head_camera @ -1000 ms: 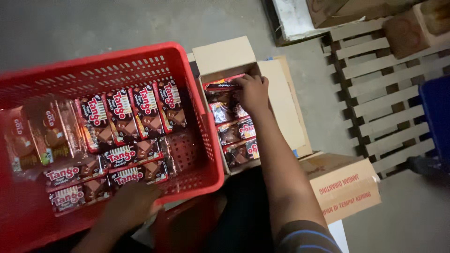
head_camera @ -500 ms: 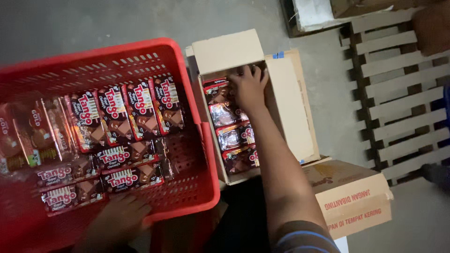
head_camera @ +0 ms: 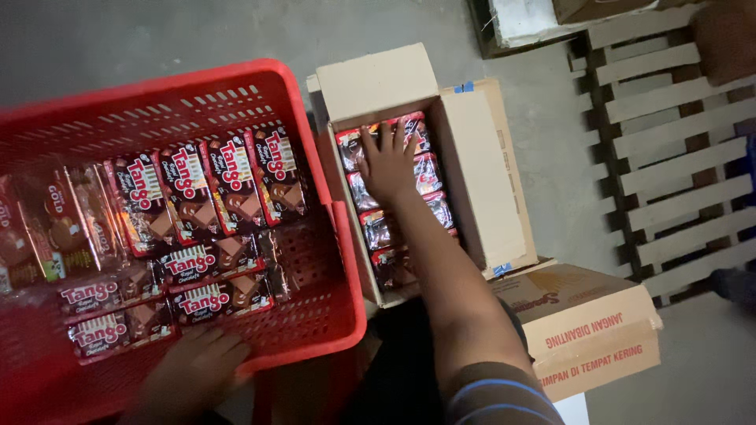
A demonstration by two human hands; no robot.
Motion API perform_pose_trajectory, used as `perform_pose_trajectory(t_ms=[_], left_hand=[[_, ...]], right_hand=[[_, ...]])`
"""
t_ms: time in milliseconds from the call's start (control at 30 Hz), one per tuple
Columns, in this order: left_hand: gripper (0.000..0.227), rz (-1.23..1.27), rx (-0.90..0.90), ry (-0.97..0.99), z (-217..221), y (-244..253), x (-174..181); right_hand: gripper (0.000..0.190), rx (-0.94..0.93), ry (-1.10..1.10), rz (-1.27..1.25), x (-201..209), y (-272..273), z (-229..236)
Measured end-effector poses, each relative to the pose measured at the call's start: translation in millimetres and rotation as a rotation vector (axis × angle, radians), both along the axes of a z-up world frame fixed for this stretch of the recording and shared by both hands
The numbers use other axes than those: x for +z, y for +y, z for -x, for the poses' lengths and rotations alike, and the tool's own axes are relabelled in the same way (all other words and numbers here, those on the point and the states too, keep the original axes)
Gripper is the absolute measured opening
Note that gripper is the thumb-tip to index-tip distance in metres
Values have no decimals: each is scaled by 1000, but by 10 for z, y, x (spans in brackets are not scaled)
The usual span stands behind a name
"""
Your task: The person transfers individually wrapped Tango chocolate bars from a red plastic basket into a cardboard box. The person picks up bars one at a time and places them in rows inside the box, continuing until the basket is empty.
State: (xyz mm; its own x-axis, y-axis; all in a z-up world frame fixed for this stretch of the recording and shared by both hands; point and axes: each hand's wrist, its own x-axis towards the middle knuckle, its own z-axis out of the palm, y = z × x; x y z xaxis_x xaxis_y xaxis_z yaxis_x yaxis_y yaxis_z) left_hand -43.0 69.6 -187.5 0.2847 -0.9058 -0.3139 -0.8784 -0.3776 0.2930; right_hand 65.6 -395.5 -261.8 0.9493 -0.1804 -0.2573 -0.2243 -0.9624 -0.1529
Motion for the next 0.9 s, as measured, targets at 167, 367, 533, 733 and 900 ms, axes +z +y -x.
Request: perform_pose_trajectory(t_ms=[167,367,533,733,900], left_hand=[[27,22,61,-7,1,-52,61],[29,96,34,13,-28,-16,28],[31,74,8,19,-52,-75,93],[25,40,29,49,-33,-70,69],[30,84,13,4,-25,-10,-42]], right_hand=[[73,15,-93,-34,-251,51,74],[70,-142,-216,-212,225,-65,109],[71,-196,-277,-63,-213,-191,266],[82,-166,-221,-176,-260,-154,260],[74,-208,-192,-288,-243,-294,149]])
